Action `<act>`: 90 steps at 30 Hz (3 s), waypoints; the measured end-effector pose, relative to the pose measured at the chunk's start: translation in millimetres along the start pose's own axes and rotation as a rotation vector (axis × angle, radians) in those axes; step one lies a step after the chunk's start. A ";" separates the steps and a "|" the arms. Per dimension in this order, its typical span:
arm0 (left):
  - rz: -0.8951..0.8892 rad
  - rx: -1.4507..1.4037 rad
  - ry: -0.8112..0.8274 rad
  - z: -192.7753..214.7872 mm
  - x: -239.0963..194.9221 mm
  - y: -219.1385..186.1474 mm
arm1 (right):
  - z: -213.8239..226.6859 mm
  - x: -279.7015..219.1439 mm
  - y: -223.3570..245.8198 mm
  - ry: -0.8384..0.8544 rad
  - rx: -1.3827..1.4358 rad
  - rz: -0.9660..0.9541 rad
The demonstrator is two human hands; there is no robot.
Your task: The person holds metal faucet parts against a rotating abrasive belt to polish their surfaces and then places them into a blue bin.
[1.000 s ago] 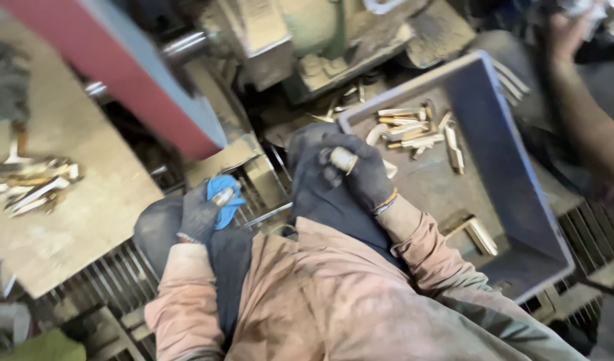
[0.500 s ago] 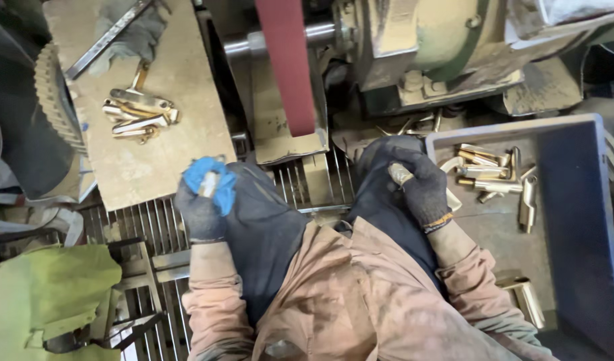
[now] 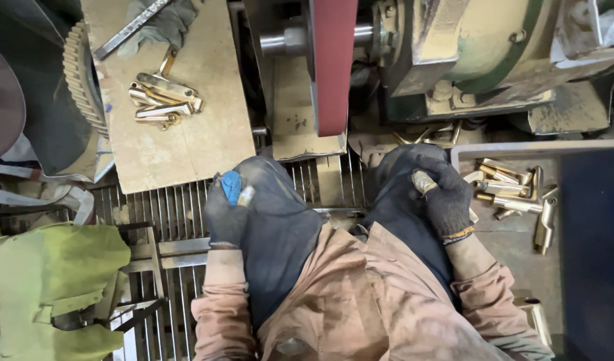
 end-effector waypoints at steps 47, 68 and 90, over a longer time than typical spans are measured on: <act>0.425 -0.375 0.118 -75.7 138.8 158.6 | -5.5 4.3 2.9 -0.006 -0.110 -0.027; 0.565 -0.278 0.206 -76.7 142.5 176.2 | -0.1 8.9 -8.4 -0.011 -0.178 0.229; 0.271 -1.053 0.351 7.2 -9.1 -77.8 | -70.0 -25.3 -9.9 0.876 0.764 -0.312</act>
Point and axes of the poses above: each hand's wrist, its own x-axis towards the middle knuckle, its own z-axis out of the back of the hand, y = z × x, the point moved 2 cm from there along x, towards the middle knuckle
